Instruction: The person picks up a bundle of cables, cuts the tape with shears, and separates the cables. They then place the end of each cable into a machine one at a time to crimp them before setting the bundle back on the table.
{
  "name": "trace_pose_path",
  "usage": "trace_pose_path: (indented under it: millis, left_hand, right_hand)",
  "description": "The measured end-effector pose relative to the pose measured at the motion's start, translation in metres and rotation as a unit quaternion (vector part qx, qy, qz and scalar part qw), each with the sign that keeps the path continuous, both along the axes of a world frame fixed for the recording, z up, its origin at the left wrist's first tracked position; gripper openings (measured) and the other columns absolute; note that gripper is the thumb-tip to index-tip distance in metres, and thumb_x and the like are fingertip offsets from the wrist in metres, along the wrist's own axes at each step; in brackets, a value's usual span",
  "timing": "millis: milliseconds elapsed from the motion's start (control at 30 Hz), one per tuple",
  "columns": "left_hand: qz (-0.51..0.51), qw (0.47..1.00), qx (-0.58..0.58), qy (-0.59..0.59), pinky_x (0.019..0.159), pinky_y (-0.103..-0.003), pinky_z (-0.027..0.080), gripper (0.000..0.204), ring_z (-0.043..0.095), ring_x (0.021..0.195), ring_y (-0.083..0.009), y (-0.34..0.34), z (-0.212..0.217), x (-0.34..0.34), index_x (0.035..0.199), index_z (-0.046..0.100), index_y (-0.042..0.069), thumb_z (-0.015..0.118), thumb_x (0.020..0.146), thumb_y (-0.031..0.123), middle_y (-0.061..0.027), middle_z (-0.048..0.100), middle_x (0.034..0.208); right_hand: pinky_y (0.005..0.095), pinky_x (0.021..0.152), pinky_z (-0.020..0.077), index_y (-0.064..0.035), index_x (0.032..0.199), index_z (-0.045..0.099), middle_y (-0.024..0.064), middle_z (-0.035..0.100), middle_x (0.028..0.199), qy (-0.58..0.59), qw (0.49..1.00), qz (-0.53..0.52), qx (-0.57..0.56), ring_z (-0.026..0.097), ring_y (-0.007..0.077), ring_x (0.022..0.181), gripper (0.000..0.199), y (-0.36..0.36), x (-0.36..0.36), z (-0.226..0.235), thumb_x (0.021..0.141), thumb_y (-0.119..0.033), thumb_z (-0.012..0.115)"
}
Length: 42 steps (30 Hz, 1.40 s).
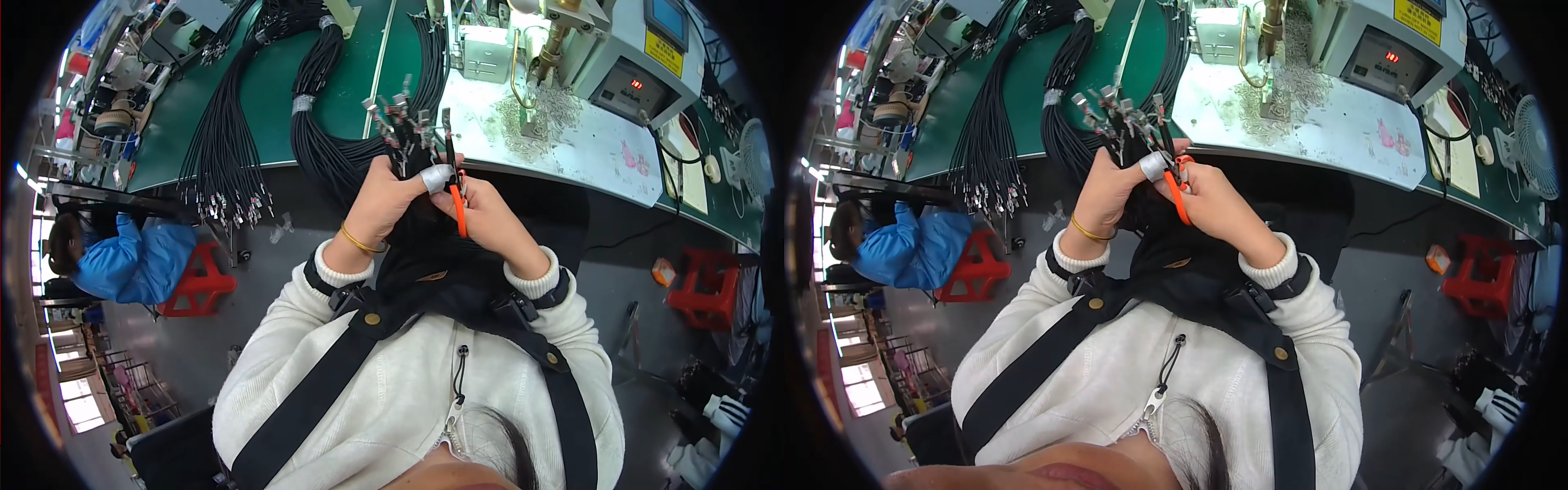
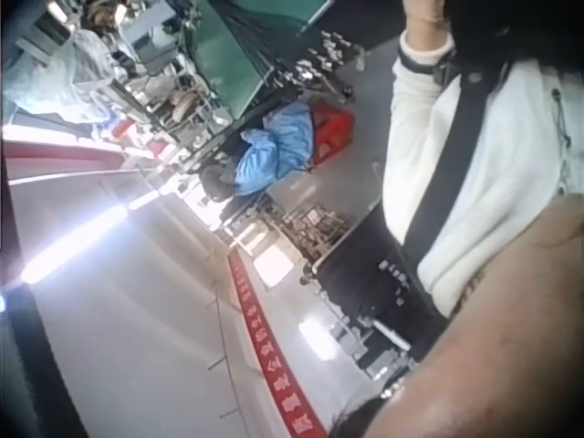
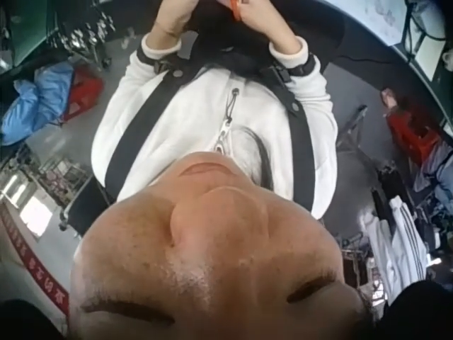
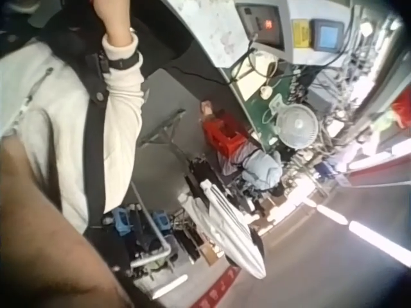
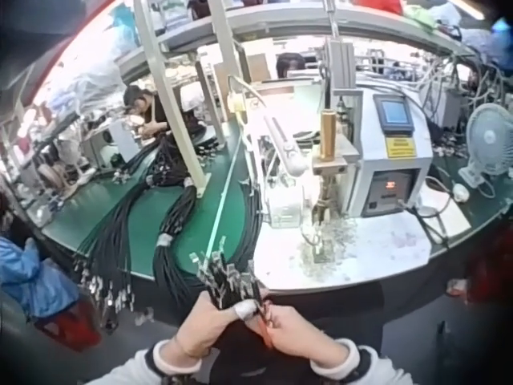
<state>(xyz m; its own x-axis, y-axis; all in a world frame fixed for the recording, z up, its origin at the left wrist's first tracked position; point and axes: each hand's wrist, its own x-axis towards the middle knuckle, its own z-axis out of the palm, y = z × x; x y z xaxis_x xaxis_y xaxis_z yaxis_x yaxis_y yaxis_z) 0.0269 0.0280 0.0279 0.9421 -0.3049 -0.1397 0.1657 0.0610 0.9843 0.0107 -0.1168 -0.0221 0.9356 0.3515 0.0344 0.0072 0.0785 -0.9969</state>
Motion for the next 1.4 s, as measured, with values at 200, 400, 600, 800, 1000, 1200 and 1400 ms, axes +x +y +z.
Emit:
trace_pose_path:
  millis: [200, 400, 600, 800, 1000, 1200, 1400]
  left_hand:
    - [0.042, 0.996, 0.026, -0.079, 0.059, -0.019, 0.043, 0.021, 0.054, 0.064, -0.006, 0.002, -0.01, 0.004, 0.09, 0.064, -0.001, 0.066, 0.072, 0.008, -0.0029, 0.062, 0.075]
    - [0.041, 0.995, 0.04, -0.08, 0.062, -0.02, 0.044, 0.019, 0.055, 0.067, -0.0071, 0.006, -0.003, 0.008, 0.088, 0.064, -0.003, 0.065, 0.072, 0.007, -0.0042, 0.063, 0.078]
    - [0.06, 0.994, -0.084, -0.036, 0.067, -0.022, 0.044, 0.022, 0.056, 0.073, -0.0081, 0.0, 0.014, 0.008, 0.095, 0.062, -0.002, 0.062, 0.075, 0.007, -0.0054, 0.063, 0.082]
    - [-0.029, 0.998, 0.016, -0.059, 0.069, -0.023, 0.044, 0.02, 0.056, 0.076, -0.0087, -0.016, -0.002, 0.005, 0.094, 0.06, -0.003, 0.06, 0.077, 0.008, -0.0065, 0.063, 0.086]
    - [-0.015, 0.999, -0.023, -0.03, 0.068, -0.023, 0.044, 0.014, 0.056, 0.075, -0.0076, -0.019, 0.008, 0.008, 0.088, 0.061, -0.002, 0.06, 0.079, 0.009, -0.0063, 0.064, 0.087]
    - [0.041, 0.991, -0.007, -0.129, 0.067, -0.023, 0.044, 0.016, 0.055, 0.074, -0.0074, -0.019, 0.001, 0.013, 0.089, 0.061, -0.003, 0.059, 0.08, 0.009, -0.0062, 0.064, 0.086]
    - [0.035, 0.994, -0.068, -0.08, 0.068, -0.023, 0.044, 0.016, 0.056, 0.073, -0.0083, -0.029, 0.01, 0.008, 0.089, 0.061, -0.004, 0.057, 0.081, 0.009, -0.0063, 0.064, 0.086]
  right_hand:
    - [0.0196, 0.054, 0.0366, 0.006, 0.083, 0.058, -0.0017, 0.044, 0.06, -0.06, 0.979, -0.083, -0.174, 0.036, 0.0068, 0.055, 0.017, -0.011, -0.003, 0.013, 0.083, -0.011, 0.056]
    - [0.0213, 0.049, 0.0346, 0.0049, 0.081, 0.058, -0.0007, 0.047, 0.058, -0.136, 0.967, -0.15, -0.155, 0.038, 0.0062, 0.052, 0.015, -0.009, -0.003, 0.007, 0.081, -0.01, 0.059]
    - [0.0244, 0.046, 0.0341, 0.0041, 0.077, 0.057, 0.001, 0.054, 0.059, -0.095, 0.964, -0.23, 0.094, 0.042, 0.0076, 0.05, 0.015, -0.012, -0.004, 0.021, 0.08, -0.011, 0.06]
    - [0.0262, 0.047, 0.0362, 0.004, 0.081, 0.058, 0.0096, 0.056, 0.059, -0.121, 0.973, -0.101, -0.168, 0.046, 0.0117, 0.048, 0.012, -0.023, -0.003, 0.023, 0.077, -0.007, 0.061]
    - [0.027, 0.046, 0.0352, 0.0036, 0.084, 0.059, 0.0144, 0.051, 0.057, -0.172, 0.958, -0.068, -0.217, 0.046, 0.0125, 0.048, 0.014, -0.024, -0.006, 0.017, 0.074, -0.006, 0.061]
    - [0.0259, 0.052, 0.0444, 0.0036, 0.089, 0.06, 0.0117, 0.06, 0.068, -0.04, 0.987, -0.135, -0.075, 0.058, 0.016, 0.061, 0.02, -0.025, -0.013, 0.016, 0.082, -0.014, 0.055]
    - [0.0227, 0.057, 0.0475, 0.0027, 0.097, 0.059, 0.0061, 0.063, 0.074, 0.086, 0.988, -0.124, 0.022, 0.06, 0.0107, 0.072, 0.028, -0.027, -0.013, 0.018, 0.087, -0.022, 0.049]
